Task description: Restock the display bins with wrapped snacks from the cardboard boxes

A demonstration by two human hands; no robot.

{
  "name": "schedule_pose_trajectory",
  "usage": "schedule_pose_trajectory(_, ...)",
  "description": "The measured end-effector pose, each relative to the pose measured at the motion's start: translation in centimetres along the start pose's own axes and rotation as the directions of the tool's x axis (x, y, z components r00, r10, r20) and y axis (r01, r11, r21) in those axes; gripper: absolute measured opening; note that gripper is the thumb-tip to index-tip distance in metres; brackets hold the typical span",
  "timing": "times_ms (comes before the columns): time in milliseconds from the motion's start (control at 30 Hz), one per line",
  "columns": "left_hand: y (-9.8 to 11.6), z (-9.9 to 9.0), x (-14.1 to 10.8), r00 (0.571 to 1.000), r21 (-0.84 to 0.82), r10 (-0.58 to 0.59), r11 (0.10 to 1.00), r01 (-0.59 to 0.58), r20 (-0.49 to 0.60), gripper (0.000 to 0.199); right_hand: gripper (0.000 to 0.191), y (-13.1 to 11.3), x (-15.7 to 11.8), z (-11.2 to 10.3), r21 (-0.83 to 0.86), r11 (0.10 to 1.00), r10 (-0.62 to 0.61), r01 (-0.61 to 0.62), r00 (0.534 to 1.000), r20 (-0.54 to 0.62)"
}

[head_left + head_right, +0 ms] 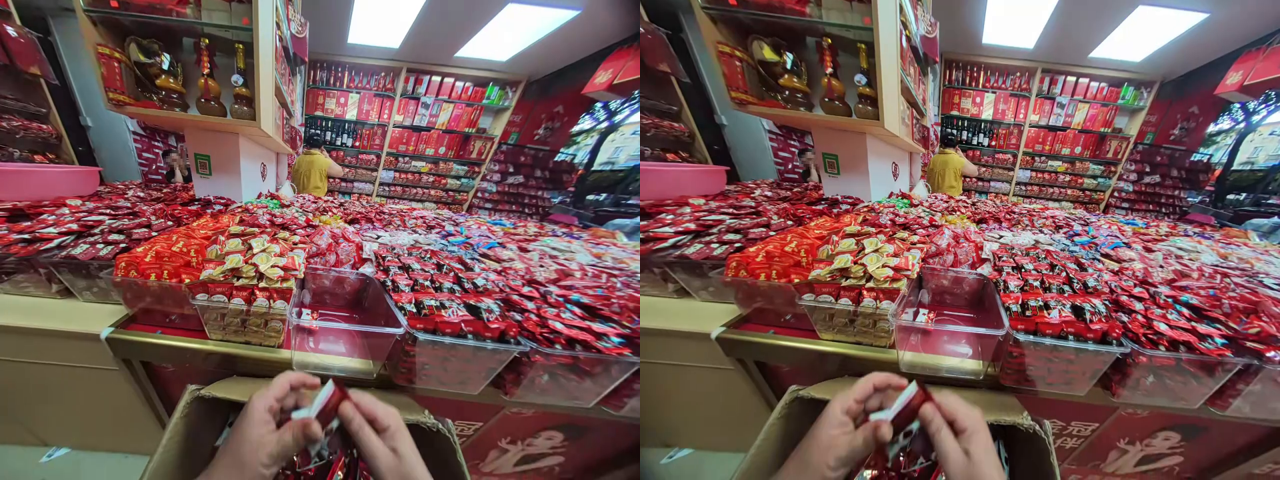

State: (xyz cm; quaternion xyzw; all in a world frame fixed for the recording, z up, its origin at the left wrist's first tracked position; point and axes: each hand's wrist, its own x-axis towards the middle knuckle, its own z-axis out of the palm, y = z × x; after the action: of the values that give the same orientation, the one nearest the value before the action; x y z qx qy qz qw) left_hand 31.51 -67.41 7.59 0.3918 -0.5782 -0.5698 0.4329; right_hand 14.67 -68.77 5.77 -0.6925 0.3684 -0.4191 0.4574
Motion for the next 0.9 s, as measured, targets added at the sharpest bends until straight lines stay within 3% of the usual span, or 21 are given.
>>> schedule_pose_trajectory(67,1.9,0.2,1.4,0.997,-0.042,0.025,0.999,-0.028,-0.066,0.035,0.034,-1.5,1.3,-1.0,0.171,0.983,0.073,-0.065,0.997,-0.04)
schedule_pose_trajectory(167,2.9,0.3,2.8,0.987,-0.04,0.053,0.997,-0.059,-0.15,0.024,0.031,-2.8,2.6,-1.9,0.279,0.957,0.093,-0.08,0.995,-0.032)
schedule_pose_trajectory(333,2.4,0.2,3.4,0.987,-0.095,0.006,0.995,-0.022,-0.163,0.028,0.029,-2.1,3.3,-1.7,0.326,0.943,0.086,-0.063,0.995,-0.056)
schedule_pose_trajectory(567,1.1,-0.1,4.0,0.969,-0.051,-0.006,0.999,-0.007,-0.245,0.024,0.023,0.0,3.4,-1.7,0.345,0.932,0.143,-0.106,0.986,-0.084)
schedule_pose_trajectory(633,0.6,0.0,3.9,0.977,-0.056,-0.007,0.998,-0.005,-0.213,0.022,0.022,0.3,3.4,-1.8,0.275,0.958,0.119,-0.082,0.986,-0.121)
schedule_pose_trajectory(733,0.0,0.0,3.3,0.998,-0.095,-0.005,0.995,-0.001,-0.068,0.028,0.021,0.8,3.2,-1.7,0.197,0.978,0.098,-0.072,0.987,-0.124)
schedule_pose_trajectory(800,-0.5,-0.1,2.9,0.998,-0.03,0.035,0.999,-0.037,-0.055,0.032,0.02,1.3,3.1,-1.5,0.232,0.967,0.126,-0.102,0.988,-0.09)
schedule_pose_trajectory(900,-1.4,-0.7,2.6,0.961,0.34,0.256,0.917,-0.207,-0.106,0.03,0.03,1.7,2.9,-0.9,0.413,0.898,0.187,-0.153,0.981,-0.042)
